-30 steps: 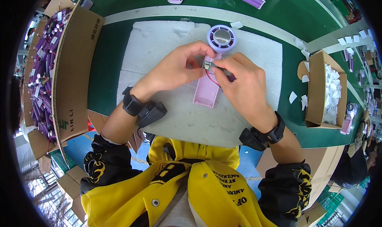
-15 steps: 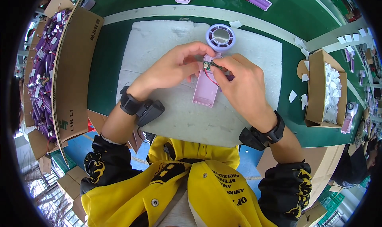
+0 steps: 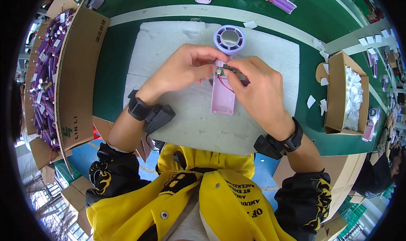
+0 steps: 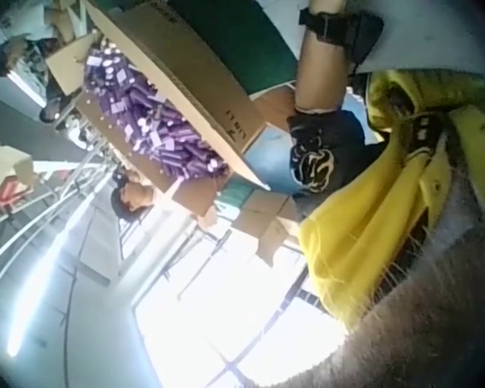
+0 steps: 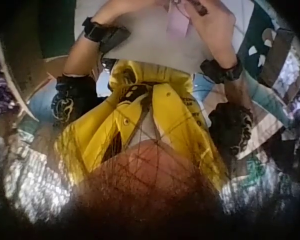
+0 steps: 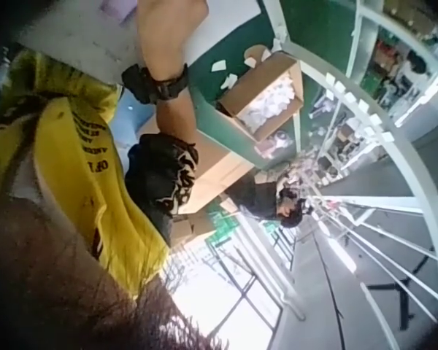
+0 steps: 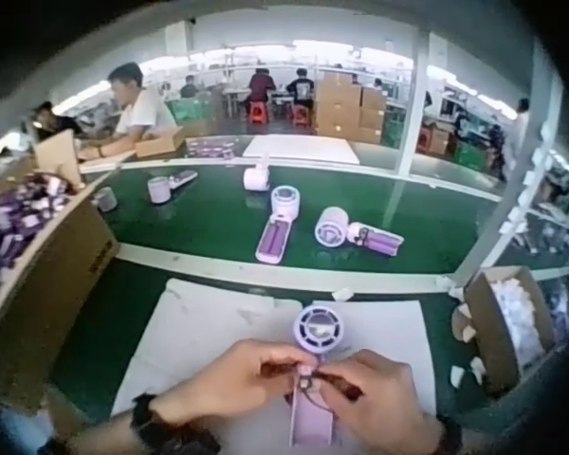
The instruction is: Assembling small handheld fans by inserting internal components like a PCB and batteries into the plastic housing.
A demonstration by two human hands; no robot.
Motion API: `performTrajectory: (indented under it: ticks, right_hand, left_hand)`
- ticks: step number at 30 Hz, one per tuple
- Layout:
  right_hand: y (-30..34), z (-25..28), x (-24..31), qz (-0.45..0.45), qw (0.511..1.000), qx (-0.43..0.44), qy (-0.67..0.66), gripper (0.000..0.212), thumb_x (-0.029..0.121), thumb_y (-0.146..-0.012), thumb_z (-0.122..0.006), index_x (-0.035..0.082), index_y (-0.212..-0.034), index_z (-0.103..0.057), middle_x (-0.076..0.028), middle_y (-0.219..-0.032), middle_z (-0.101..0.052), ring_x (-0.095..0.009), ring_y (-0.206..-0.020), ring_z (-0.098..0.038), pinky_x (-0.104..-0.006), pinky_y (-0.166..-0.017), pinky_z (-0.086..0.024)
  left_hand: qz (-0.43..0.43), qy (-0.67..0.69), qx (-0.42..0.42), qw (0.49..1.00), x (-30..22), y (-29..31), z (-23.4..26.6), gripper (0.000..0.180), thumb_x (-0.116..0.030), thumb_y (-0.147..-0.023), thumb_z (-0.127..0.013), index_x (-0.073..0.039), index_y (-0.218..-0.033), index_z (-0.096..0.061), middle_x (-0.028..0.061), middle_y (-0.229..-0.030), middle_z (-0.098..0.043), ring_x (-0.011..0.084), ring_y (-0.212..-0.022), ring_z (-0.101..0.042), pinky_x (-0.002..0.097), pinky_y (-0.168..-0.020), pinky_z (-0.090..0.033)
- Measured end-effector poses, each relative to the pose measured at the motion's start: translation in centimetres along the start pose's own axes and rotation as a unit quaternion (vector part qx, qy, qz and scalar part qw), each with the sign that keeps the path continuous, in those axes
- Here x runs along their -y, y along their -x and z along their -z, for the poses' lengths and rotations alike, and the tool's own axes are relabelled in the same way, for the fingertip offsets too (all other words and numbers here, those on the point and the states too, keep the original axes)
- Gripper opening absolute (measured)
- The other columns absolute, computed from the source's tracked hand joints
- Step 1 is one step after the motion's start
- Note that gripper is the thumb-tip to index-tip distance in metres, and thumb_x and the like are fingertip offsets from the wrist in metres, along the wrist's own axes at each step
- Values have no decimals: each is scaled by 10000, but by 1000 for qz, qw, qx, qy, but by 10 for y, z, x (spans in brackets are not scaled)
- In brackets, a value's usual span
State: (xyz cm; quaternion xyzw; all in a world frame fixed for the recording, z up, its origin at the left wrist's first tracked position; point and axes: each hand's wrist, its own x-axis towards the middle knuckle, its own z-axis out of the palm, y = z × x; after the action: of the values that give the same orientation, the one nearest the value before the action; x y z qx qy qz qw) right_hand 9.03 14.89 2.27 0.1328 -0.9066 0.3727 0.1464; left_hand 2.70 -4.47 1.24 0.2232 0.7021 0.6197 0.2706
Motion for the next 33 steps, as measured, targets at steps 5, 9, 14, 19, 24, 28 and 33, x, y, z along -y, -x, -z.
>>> performTrajectory:
  ticks: [5,9,14,19,24,28,33]
  right_hand:
    - [-2,2,-5,-20,1000,7,-9,167,61,-805,-764,-3,-888,-634,-67,-813,-665,-93,-537,-540,-241,-489,-427]
    - [-6,5,-8,-112,985,108,-68,175,75,-831,-746,13,-890,-594,-49,-786,-636,-64,-530,-511,-224,-481,-389]
    - [-9,11,-16,-146,962,199,-118,197,97,-856,-728,28,-959,-576,-36,-737,-607,-46,-561,-499,-207,-509,-380]
    - [-11,16,-16,-76,964,218,-134,325,61,-798,-761,35,-1038,-544,-54,-871,-604,-109,-689,-545,-250,-590,-443]
    - [-15,19,-15,44,982,160,-84,453,23,-718,-796,42,-1097,-548,-72,-1044,-579,-196,-800,-564,-304,-658,-487]
    - [-19,29,-21,65,982,175,-18,428,14,-702,-802,35,-1072,-588,-84,-1039,-585,-242,-802,-570,-325,-670,-500]
    - [-18,39,-29,149,972,161,83,242,21,-732,-782,2,-929,-642,-109,-984,-632,-295,-792,-607,-350,-687,-517]
  left_hand:
    - [-15,-65,-3,998,3,-2,2,322,-19,-817,-572,-98,-1071,-754,85,-818,-699,118,-700,-586,275,-641,-489]
    - [-64,-107,-10,992,11,-2,1,368,-23,-784,-580,-145,-1081,-760,121,-807,-701,140,-681,-587,280,-658,-489]
    - [-88,-123,-12,988,9,-3,-2,357,-27,-786,-577,-132,-1072,-762,136,-855,-713,158,-663,-579,286,-661,-484]
    - [-81,-104,-15,991,6,-2,5,339,-22,-801,-568,-103,-1070,-757,112,-845,-697,163,-688,-590,287,-666,-488]
    - [-93,-94,-42,990,11,-4,19,335,-8,-795,-586,-78,-1083,-743,89,-823,-675,161,-703,-592,290,-678,-496]
    - [-124,-110,-40,985,10,-3,19,349,-7,-772,-625,-77,-1096,-732,77,-840,-674,150,-699,-582,289,-677,-497]
    - [-65,-119,-46,990,5,-1,16,374,-14,-743,-665,-103,-1101,-726,59,-871,-678,142,-702,-575,284,-685,-503]
